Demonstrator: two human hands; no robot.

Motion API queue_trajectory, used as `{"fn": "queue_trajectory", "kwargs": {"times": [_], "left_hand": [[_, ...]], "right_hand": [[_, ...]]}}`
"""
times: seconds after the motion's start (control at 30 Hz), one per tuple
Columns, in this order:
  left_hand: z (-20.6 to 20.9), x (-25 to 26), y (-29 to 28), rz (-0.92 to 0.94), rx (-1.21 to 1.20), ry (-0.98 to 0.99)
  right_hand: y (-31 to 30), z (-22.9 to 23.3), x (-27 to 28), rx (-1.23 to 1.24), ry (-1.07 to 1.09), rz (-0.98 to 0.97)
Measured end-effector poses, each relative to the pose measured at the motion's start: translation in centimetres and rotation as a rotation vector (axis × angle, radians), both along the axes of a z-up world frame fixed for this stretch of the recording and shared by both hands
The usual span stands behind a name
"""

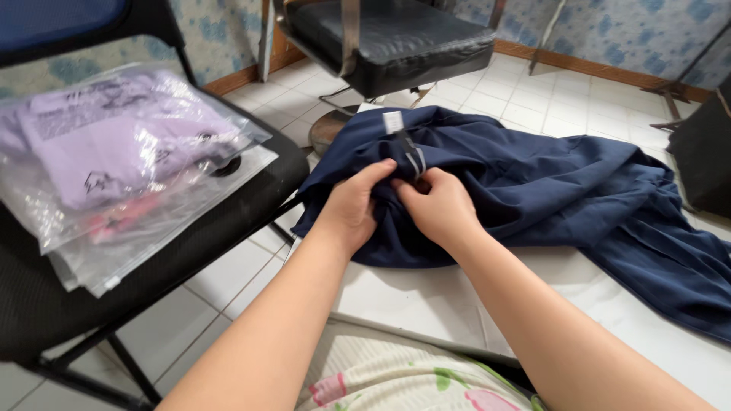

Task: The person unboxes a navy blue garment by removing it from a plastic shipping bag, spreads it out on a table, and handles the fabric to identify its parts.

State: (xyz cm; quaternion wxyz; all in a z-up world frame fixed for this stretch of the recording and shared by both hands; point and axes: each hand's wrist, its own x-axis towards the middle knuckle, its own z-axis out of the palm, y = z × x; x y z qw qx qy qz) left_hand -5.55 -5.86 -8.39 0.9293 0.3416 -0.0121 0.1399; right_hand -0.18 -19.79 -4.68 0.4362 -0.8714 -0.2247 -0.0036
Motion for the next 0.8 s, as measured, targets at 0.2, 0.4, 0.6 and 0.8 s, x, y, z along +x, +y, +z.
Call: {"fn": "queue_trajectory", "kwargs": {"times": [0.2, 0.4, 0.6, 0.8], "left_hand": [[-1.5, 1.5, 1.2, 0.052, -0.253, 0.101], [-1.0, 1.1, 1.6, 0.077, -0.383, 0.066], [-0.4, 0.7, 1.0, 0.162, -0.298, 0.098], [1.1, -0.5, 0.6, 0.066, -0.239, 0.132]], "right_hand": [[-1.2, 0.3, 1.4, 0.098, 0.133, 0.156], [-2.4, 5.7, 0.4, 0.024, 0.327, 0.290], [-3.7, 11.1, 0.6, -0.035, 0.343, 0.138], [-5.4, 11.6, 2.0, 0.019, 0.449, 0.060]]}}
